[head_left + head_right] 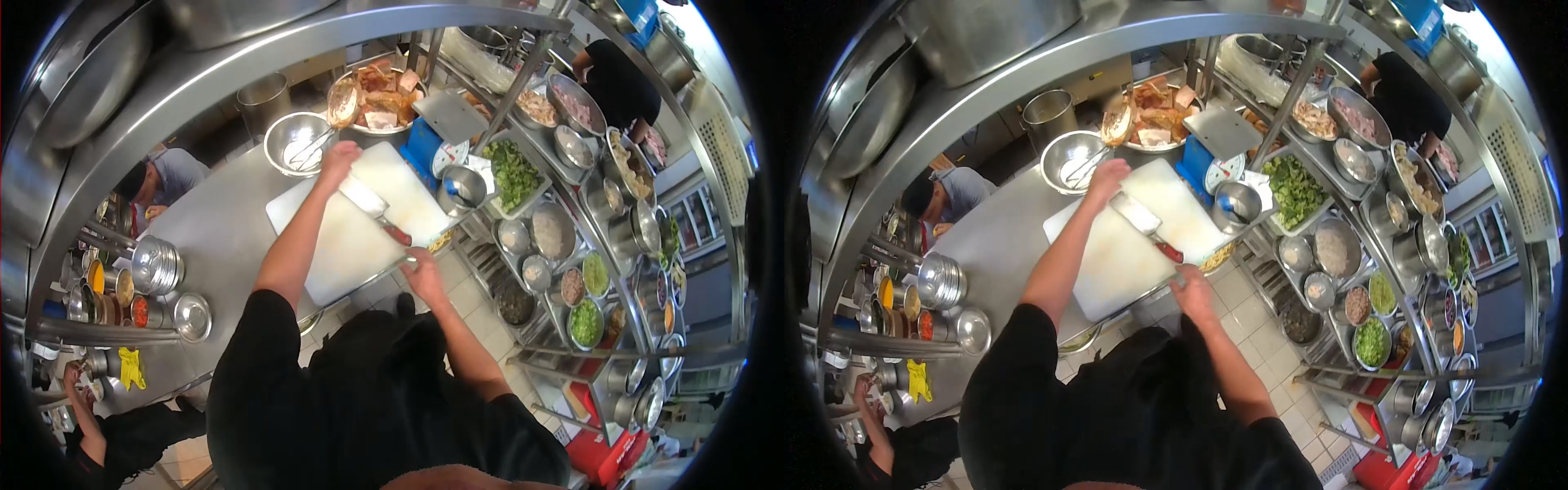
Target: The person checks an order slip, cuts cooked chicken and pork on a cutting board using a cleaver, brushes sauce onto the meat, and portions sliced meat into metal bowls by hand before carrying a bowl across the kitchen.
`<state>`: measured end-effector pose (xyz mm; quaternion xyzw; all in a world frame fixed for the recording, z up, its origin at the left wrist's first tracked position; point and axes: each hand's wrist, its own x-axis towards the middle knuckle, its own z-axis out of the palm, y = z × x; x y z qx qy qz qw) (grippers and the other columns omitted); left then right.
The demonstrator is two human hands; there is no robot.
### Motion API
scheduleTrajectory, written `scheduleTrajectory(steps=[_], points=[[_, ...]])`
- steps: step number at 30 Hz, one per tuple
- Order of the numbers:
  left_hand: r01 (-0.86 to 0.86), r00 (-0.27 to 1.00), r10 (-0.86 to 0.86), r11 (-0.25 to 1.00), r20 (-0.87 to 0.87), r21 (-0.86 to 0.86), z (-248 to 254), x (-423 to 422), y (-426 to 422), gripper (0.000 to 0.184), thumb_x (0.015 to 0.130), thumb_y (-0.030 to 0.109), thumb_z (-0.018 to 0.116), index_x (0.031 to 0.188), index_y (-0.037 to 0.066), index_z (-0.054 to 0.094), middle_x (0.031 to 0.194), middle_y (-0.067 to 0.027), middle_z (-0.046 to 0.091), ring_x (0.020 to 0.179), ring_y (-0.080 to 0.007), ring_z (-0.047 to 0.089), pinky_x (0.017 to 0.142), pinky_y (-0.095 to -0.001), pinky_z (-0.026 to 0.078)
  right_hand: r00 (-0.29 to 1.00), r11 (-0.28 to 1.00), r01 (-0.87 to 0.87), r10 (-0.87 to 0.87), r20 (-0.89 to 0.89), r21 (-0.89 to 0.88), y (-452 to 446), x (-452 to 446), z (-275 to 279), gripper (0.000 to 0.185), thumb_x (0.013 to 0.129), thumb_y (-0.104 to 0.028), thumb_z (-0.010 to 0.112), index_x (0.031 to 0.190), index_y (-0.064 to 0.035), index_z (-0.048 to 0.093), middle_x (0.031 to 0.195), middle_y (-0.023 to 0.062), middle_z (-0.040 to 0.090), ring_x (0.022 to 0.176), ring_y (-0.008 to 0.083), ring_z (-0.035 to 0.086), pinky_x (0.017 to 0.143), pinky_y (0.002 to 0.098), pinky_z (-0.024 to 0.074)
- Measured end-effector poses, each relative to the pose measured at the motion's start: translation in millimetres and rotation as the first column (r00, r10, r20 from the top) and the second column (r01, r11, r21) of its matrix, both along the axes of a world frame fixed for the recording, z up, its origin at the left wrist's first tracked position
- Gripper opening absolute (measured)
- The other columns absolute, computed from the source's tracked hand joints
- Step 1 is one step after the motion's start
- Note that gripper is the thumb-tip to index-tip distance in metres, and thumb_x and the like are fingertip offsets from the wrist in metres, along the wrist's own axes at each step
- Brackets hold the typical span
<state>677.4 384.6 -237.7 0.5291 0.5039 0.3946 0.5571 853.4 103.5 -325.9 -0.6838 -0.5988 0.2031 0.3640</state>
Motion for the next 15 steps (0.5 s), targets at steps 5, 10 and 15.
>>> scheduleTrajectory(steps=[5,10,15], points=[[-0.277,0.853,0.376,0.914,-0.363,0.296,-2,7,116,0.042,0.082,0.026,0.065,0.113,-0.003,0.064,0.108,-0.0188,0.068,0.097,-0.0256,0.065,0.084,-0.0337,0.049,0.975,0.976,-0.15,0.121,0.185,0.155,63,-5,-1,0.05,0.072,-0.016,0.075,0.117,-0.0041,0.057,0.116,0.0175,0.057,0.112,0.0366,0.052,0.096,0.0447,0.0423],[-0.302,0.728,0.434,0.898,-0.53,0.32,-44,-2,214,0.054,0.077,0.034,0.067,0.113,-0.006,0.063,0.106,-0.0283,0.066,0.102,-0.0383,0.064,0.089,-0.0407,0.049,0.912,0.949,-0.293,0.314,0.264,-0.119,95,11,-4,0.055,0.074,-0.018,0.071,0.125,-0.0056,0.052,0.11,0.0174,0.056,0.104,0.0357,0.054,0.088,0.0437,0.0453],[-0.224,0.878,0.212,0.974,-0.428,0.024,-56,6,239,0.038,0.079,0.021,0.068,0.107,-0.005,0.066,0.095,-0.0214,0.07,0.092,-0.0294,0.068,0.08,-0.0384,0.052,0.918,0.894,-0.293,0.363,0.162,-0.339,102,52,3,0.046,0.072,-0.02,0.068,0.116,-0.0082,0.056,0.105,0.0179,0.058,0.098,0.0373,0.059,0.083,0.0458,0.0485]])
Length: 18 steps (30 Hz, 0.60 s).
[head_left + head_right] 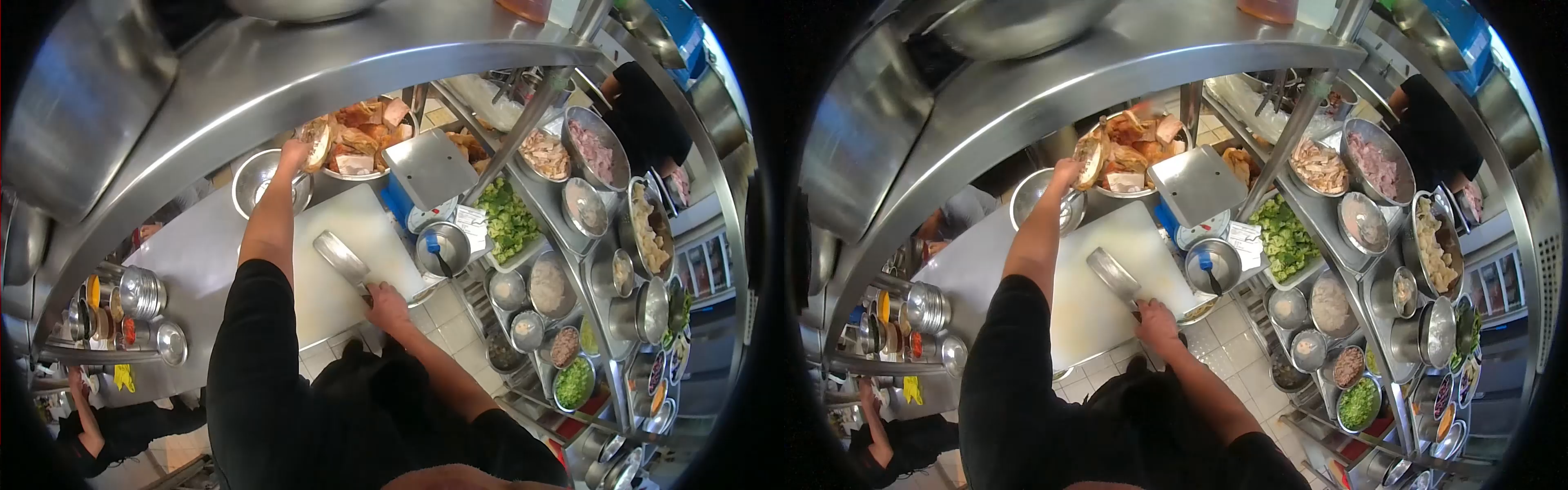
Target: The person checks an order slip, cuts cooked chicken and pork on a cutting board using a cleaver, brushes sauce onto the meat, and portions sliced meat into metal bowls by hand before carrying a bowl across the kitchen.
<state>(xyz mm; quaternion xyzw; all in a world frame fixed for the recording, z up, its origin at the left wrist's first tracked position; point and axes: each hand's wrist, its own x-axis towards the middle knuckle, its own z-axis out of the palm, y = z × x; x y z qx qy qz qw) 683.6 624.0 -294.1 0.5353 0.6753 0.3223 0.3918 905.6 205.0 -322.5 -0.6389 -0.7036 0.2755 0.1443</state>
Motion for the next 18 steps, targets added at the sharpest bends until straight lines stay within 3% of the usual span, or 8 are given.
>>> scheduleTrajectory(steps=[2,5,8,11,13,15,16,18], points=[[-0.028,0.981,0.054,0.99,0.188,-0.137,41,16,-32,0.027,0.079,0.009,0.068,0.104,-0.003,0.067,0.09,-0.0137,0.069,0.086,-0.0226,0.066,0.07,-0.0365,0.053,0.999,0.994,0.005,-0.011,-0.051,-0.112,-6,16,4,0.044,0.071,-0.02,0.068,0.112,-0.0083,0.057,0.105,0.0173,0.058,0.098,0.0364,0.059,0.084,0.0458,0.0488],[-0.054,0.912,0.098,0.991,0.398,-0.12,34,17,-34,0.018,0.081,0.009,0.068,0.095,-0.003,0.065,0.09,-0.0124,0.067,0.071,-0.0234,0.065,0.058,-0.0404,0.054,0.992,0.979,-0.024,-0.002,-0.127,-0.203,-10,36,13,0.044,0.07,-0.02,0.069,0.112,-0.0073,0.058,0.106,0.0165,0.059,0.1,0.0355,0.06,0.086,0.0446,0.0489],[-0.144,0.873,0.118,0.989,0.473,0.019,30,14,-22,0.015,0.077,0.005,0.067,0.09,-0.004,0.066,0.085,-0.0119,0.067,0.071,-0.0246,0.066,0.063,-0.0397,0.054,0.98,0.975,-0.036,-0.008,-0.198,-0.219,-10,46,4,0.048,0.069,-0.02,0.07,0.113,-0.0065,0.058,0.109,0.0159,0.059,0.102,0.0355,0.059,0.088,0.0433,0.0486],[-0.285,0.951,0.207,0.874,0.23,0.392,50,23,-15,0.018,0.071,0.005,0.067,0.086,-0.004,0.069,0.08,-0.0121,0.069,0.072,-0.0227,0.067,0.068,-0.0369,0.054,0.971,0.973,-0.059,0.004,-0.238,-0.225,-9,50,-1,0.051,0.068,-0.021,0.071,0.116,-0.0065,0.058,0.112,0.0159,0.06,0.105,0.0356,0.059,0.09,0.0424,0.0484],[-0.118,0.965,0.234,0.789,-0.117,0.603,70,31,-21,0.022,0.07,0.01,0.064,0.087,-0.002,0.071,0.085,-0.0187,0.07,0.077,-0.0312,0.068,0.076,-0.0392,0.054,0.968,0.972,-0.076,0.019,-0.249,-0.223,-8,51,0,0.053,0.068,-0.021,0.072,0.116,-0.0064,0.058,0.113,0.0159,0.06,0.105,0.0355,0.059,0.09,0.0423,0.0482],[0.029,0.876,0.29,0.767,-0.386,0.641,108,60,-46,0.027,0.071,0.013,0.063,0.092,0.0,0.072,0.091,-0.0222,0.07,0.08,-0.0374,0.068,0.08,-0.042,0.053,0.967,0.973,-0.088,0.032,-0.254,-0.213,-7,51,3,0.053,0.067,-0.022,0.072,0.116,-0.0063,0.059,0.113,0.0157,0.06,0.106,0.0354,0.059,0.09,0.0424,0.0482],[0.062,0.841,0.227,0.86,-0.49,0.506,118,71,-56,0.033,0.076,0.015,0.061,0.106,0.001,0.067,0.098,-0.0227,0.068,0.09,-0.0428,0.063,0.084,-0.0468,0.051,0.967,0.974,-0.091,0.036,-0.253,-0.207,-7,51,2,0.053,0.067,-0.022,0.072,0.116,-0.0063,0.059,0.114,0.0156,0.06,0.106,0.0353,0.059,0.09,0.0424,0.0482],[0.163,0.778,0.202,0.849,-0.595,0.502,95,77,-51,0.038,0.078,0.016,0.061,0.114,0.003,0.061,0.1,-0.0217,0.066,0.095,-0.0415,0.062,0.085,-0.0481,0.05,0.968,0.976,-0.092,0.042,-0.247,-0.195,-8,52,-2,0.053,0.067,-0.022,0.072,0.116,-0.0063,0.058,0.114,0.0154,0.06,0.106,0.0352,0.059,0.09,0.0425,0.0482]])
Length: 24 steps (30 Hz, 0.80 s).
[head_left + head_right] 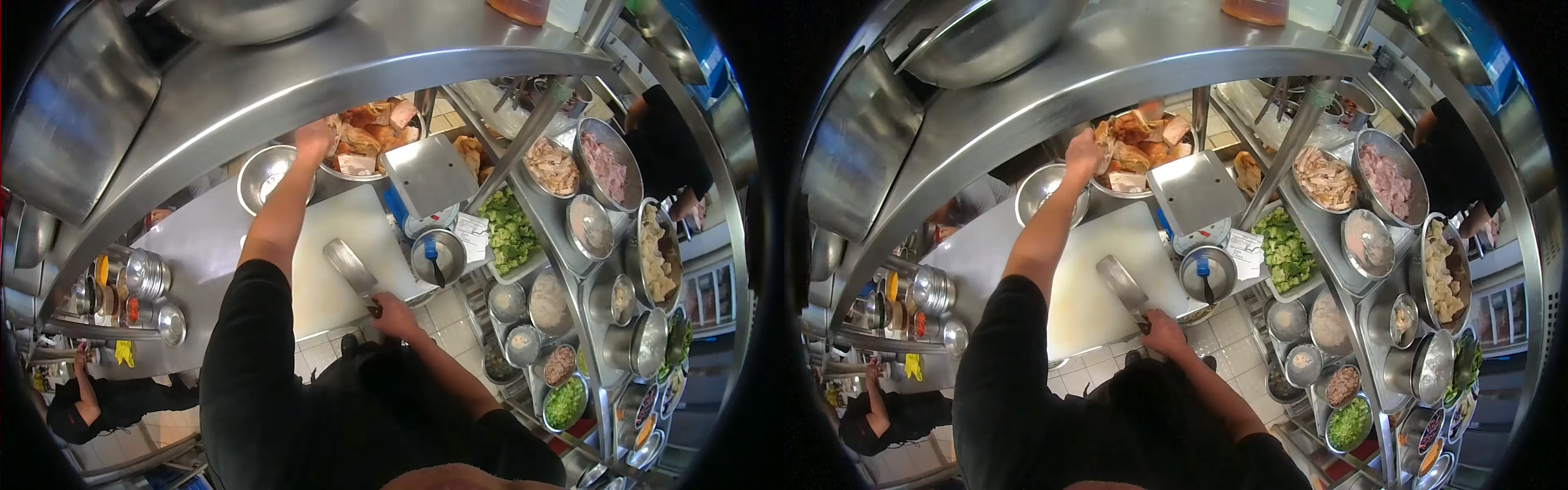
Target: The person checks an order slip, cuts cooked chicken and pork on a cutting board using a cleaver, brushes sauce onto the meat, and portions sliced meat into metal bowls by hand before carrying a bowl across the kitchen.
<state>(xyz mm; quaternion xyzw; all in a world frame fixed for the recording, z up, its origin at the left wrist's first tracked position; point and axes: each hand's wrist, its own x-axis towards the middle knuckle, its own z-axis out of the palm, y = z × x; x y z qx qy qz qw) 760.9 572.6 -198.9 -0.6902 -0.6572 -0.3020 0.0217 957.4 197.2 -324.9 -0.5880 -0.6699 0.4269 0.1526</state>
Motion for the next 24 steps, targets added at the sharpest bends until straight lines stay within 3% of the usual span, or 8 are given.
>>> scheduleTrajectory(steps=[5,8,12,15,17,18,21,24], points=[[-0.055,0.995,0.064,0.993,-0.083,0.101,-42,13,-2,0.043,0.079,0.015,0.06,0.121,0.005,0.055,0.104,-0.0209,0.062,0.103,-0.0406,0.058,0.087,-0.051,0.048,1.0,1.0,0.0,0.0,-0.027,0.001,0,3,2,0.055,0.067,-0.022,0.072,0.118,-0.0065,0.058,0.116,0.0156,0.06,0.107,0.0352,0.058,0.091,0.0423,0.048],[-0.106,0.993,0.103,0.993,-0.058,-0.06,-34,6,-13,0.051,0.078,0.011,0.058,0.128,0.006,0.051,0.111,-0.0216,0.061,0.107,-0.0395,0.056,0.09,-0.0462,0.048,0.999,1.0,0.0,0.0,-0.041,-0.016,0,4,0,0.056,0.067,-0.021,0.072,0.119,-0.0063,0.057,0.117,0.0156,0.06,0.108,0.0352,0.058,0.092,0.042,0.0478],[-0.131,0.904,0.175,0.982,0.391,-0.137,-48,-17,-1,0.05,0.075,0.009,0.056,0.125,0.003,0.059,0.108,-0.0236,0.065,0.101,-0.0394,0.061,0.089,-0.0432,0.049,0.999,0.997,0.0,-0.003,-0.039,-0.078,3,5,15,0.054,0.069,-0.02,0.071,0.119,-0.0054,0.057,0.118,0.016,0.06,0.112,0.0351,0.057,0.095,0.0413,0.0461],[-0.079,0.656,0.162,0.986,0.737,-0.146,-80,-43,21,0.047,0.075,0.007,0.055,0.121,0.0,0.062,0.107,-0.0211,0.067,0.096,-0.0336,0.065,0.086,-0.0379,0.05,0.991,0.996,0.046,-0.036,-0.126,0.077,-2,7,-20,0.049,0.073,-0.016,0.068,0.118,-0.0033,0.056,0.102,0.0159,0.063,0.092,0.0309,0.064,0.08,0.0384,0.0514],[0.042,0.353,0.19,0.975,0.916,-0.218,-92,-58,24,0.045,0.075,0.006,0.055,0.119,-0.002,0.063,0.108,-0.0181,0.068,0.093,-0.0279,0.067,0.083,-0.0339,0.051,0.872,0.966,0.06,-0.173,-0.459,-0.252,-1,16,-32,0.044,0.075,-0.012,0.066,0.116,-0.0031,0.054,0.089,0.0118,0.06,0.074,0.0237,0.06,0.065,0.034,0.0482],[0.037,0.407,0.192,0.973,0.893,-0.227,-98,-69,25,0.043,0.077,0.004,0.055,0.119,-0.004,0.062,0.107,-0.0152,0.068,0.093,-0.0216,0.066,0.081,-0.0314,0.051,0.766,0.914,0.019,-0.274,-0.581,-0.406,-1,23,-36,0.041,0.077,-0.01,0.065,0.115,-0.003,0.053,0.082,0.0097,0.058,0.065,0.0202,0.058,0.058,0.0318,0.0466],[0.136,0.339,0.118,0.976,0.933,-0.172,-79,-77,-12,0.041,0.078,0.004,0.055,0.118,-0.004,0.062,0.106,-0.0154,0.068,0.093,-0.0218,0.066,0.082,-0.0316,0.05,0.42,0.741,-0.112,-0.568,-0.707,-0.662,-13,37,-23,0.037,0.078,-0.006,0.063,0.113,-0.0043,0.051,0.073,0.0025,0.049,0.054,0.0109,0.045,0.048,0.025,0.0345],[0.129,0.601,-0.043,0.991,0.798,-0.044,-55,-82,-67,0.041,0.08,0.002,0.051,0.12,-0.001,0.061,0.106,-0.0178,0.068,0.093,-0.0255,0.066,0.083,-0.0323,0.049,0.306,0.704,-0.147,-0.636,-0.709,-0.695,-30,55,-11,0.035,0.079,-0.008,0.063,0.111,-0.005,0.05,0.073,0.0025,0.05,0.056,0.0133,0.047,0.051,0.0276,0.0368]])
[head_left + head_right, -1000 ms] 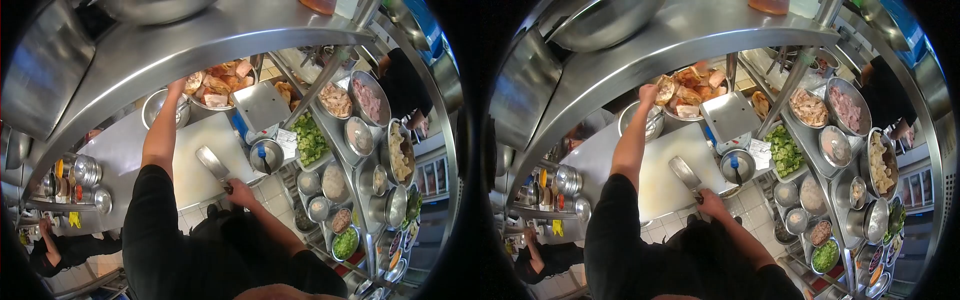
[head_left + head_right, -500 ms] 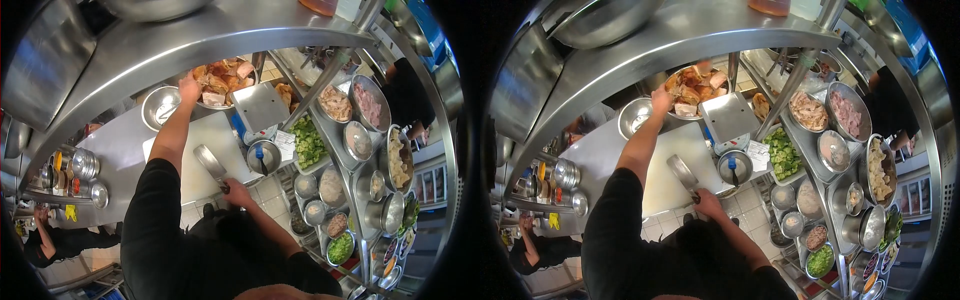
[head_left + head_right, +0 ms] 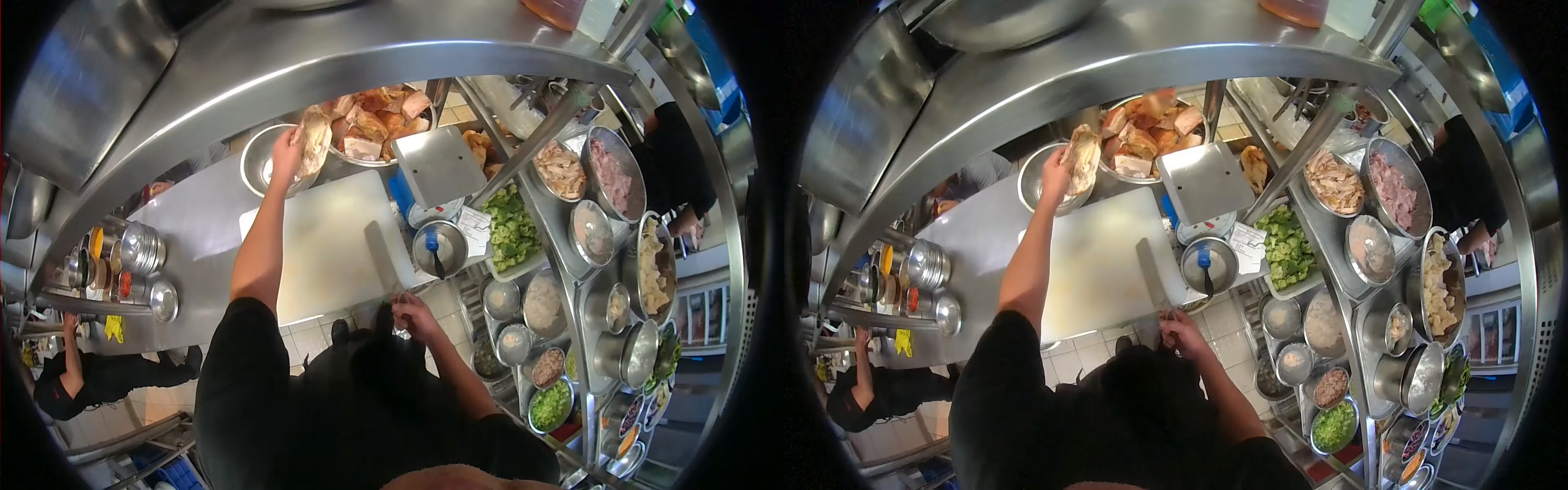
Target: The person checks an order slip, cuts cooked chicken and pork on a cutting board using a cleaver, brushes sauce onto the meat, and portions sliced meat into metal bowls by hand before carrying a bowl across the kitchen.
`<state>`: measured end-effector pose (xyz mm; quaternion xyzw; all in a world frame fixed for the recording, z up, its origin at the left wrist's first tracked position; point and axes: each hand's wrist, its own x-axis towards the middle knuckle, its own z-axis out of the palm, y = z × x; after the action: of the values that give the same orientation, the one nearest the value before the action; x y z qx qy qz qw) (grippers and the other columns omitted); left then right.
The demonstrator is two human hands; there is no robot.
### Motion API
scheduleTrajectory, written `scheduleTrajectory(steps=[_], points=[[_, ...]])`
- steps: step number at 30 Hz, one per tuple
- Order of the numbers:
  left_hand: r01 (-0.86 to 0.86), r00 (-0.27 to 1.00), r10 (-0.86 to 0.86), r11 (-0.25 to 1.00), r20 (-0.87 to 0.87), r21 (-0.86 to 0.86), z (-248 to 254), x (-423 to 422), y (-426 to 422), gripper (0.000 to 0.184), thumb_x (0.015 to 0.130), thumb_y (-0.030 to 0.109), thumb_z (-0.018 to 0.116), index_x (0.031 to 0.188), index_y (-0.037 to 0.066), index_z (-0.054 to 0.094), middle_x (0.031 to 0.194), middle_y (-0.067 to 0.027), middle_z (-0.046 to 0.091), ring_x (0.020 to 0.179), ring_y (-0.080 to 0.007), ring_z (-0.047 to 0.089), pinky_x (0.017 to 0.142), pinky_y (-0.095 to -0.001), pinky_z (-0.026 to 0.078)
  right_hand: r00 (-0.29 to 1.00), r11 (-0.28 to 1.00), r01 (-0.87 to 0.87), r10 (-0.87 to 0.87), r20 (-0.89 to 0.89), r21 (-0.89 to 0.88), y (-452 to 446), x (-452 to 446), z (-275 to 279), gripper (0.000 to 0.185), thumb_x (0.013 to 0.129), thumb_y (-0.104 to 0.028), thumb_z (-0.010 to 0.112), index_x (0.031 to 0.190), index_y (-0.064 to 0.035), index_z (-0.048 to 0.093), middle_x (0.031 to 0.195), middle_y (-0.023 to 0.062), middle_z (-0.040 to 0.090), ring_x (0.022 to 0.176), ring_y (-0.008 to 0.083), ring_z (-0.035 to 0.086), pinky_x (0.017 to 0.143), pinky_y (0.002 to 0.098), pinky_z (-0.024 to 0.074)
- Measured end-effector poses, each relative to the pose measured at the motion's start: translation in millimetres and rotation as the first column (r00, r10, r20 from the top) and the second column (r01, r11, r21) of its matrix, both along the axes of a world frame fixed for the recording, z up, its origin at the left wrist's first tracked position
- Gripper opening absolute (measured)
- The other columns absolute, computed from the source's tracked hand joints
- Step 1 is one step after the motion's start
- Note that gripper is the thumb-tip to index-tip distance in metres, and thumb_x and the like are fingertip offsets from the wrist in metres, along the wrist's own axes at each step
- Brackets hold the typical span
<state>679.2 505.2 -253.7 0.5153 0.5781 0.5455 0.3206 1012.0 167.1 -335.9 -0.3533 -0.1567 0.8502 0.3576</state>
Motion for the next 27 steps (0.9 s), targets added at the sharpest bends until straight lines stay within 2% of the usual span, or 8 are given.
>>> scheduleTrajectory(steps=[4,10,11,13,16,19,24,27], points=[[0.027,0.957,-0.025,1.0,-0.289,0.002,44,13,-94,0.045,0.079,-0.002,0.052,0.122,0.006,0.061,0.104,-0.0201,0.067,0.094,-0.0336,0.064,0.085,-0.0363,0.048,0.999,0.997,0.029,-0.028,0.018,-0.072,-16,17,17,0.035,0.08,-0.014,0.062,0.113,-0.0064,0.051,0.077,0.0035,0.053,0.062,0.0167,0.051,0.061,0.0317,0.0422],[0.28,0.663,-0.061,0.944,-0.746,0.172,-24,24,-153,0.048,0.075,-0.003,0.056,0.121,0.009,0.061,0.095,-0.0158,0.063,0.094,-0.0346,0.055,0.084,-0.0427,0.045,0.994,0.992,0.043,-0.031,0.102,-0.119,-20,32,11,0.039,0.081,-0.013,0.06,0.118,-0.0045,0.049,0.074,0.0038,0.053,0.06,0.0161,0.05,0.058,0.0316,0.0429],[0.356,0.522,-0.177,0.934,-0.834,0.024,-36,25,-161,0.046,0.076,0.002,0.055,0.121,0.011,0.06,0.095,-0.0119,0.06,0.098,-0.0309,0.053,0.083,-0.0403,0.043,0.993,0.992,0.041,-0.027,0.115,-0.118,-18,32,12,0.039,0.081,-0.013,0.061,0.118,-0.0041,0.049,0.073,0.0036,0.053,0.059,0.0159,0.05,0.057,0.0313,0.0428],[0.506,0.333,-0.225,0.862,-0.916,-0.027,-65,32,-194,0.046,0.078,0.004,0.053,0.123,0.01,0.058,0.098,-0.0099,0.057,0.1,-0.0283,0.052,0.082,-0.04,0.041,0.966,0.991,0.112,-0.091,0.241,-0.077,-17,24,21,0.03,0.083,-0.011,0.06,0.111,-0.0031,0.053,0.065,0.0015,0.05,0.051,0.0134,0.05,0.047,0.0292,0.043],[0.521,0.281,-0.293,0.846,-0.914,-0.111,-48,40,-241,0.051,0.076,0.005,0.059,0.127,0.011,0.055,0.117,-0.012,0.055,0.112,-0.0289,0.05,0.093,-0.0399,0.039,0.838,0.992,0.106,-0.126,0.531,0.068,-20,11,33,0.018,0.088,-0.016,0.063,0.099,-0.0026,0.057,0.061,0.0003,0.049,0.043,0.0112,0.045,0.041,0.0261,0.0381],[0.56,0.288,-0.271,0.826,-0.918,-0.068,-46,30,-272,0.055,0.073,0.008,0.064,0.127,0.01,0.054,0.125,-0.0157,0.053,0.117,-0.0323,0.049,0.098,-0.0404,0.038,0.728,0.979,0.081,-0.188,0.659,0.189,-25,1,45,0.016,0.09,-0.018,0.064,0.092,-0.0028,0.059,0.059,-0.0004,0.049,0.041,0.0095,0.044,0.039,0.0249,0.0356],[0.135,0.748,-0.118,0.991,-0.653,-0.023,-58,17,-283,0.059,0.071,0.021,0.075,0.124,0.005,0.054,0.125,-0.0175,0.052,0.114,-0.0344,0.05,0.095,-0.0458,0.041,0.753,0.961,0.091,-0.238,0.613,0.262,-35,-15,44,0.016,0.091,-0.018,0.066,0.092,-0.0031,0.059,0.059,-0.001,0.049,0.043,0.0078,0.045,0.04,0.0242,0.0369],[0.046,0.726,-0.072,0.997,-0.684,-0.057,-59,32,-268,0.061,0.07,0.028,0.078,0.12,0.003,0.055,0.12,-0.0167,0.053,0.11,-0.0341,0.05,0.09,-0.0456,0.044,0.794,0.971,0.035,-0.17,0.584,0.235,-30,-25,45,0.016,0.091,-0.018,0.066,0.092,-0.004,0.059,0.059,-0.0017,0.049,0.045,0.0073,0.046,0.041,0.024,0.0373]])
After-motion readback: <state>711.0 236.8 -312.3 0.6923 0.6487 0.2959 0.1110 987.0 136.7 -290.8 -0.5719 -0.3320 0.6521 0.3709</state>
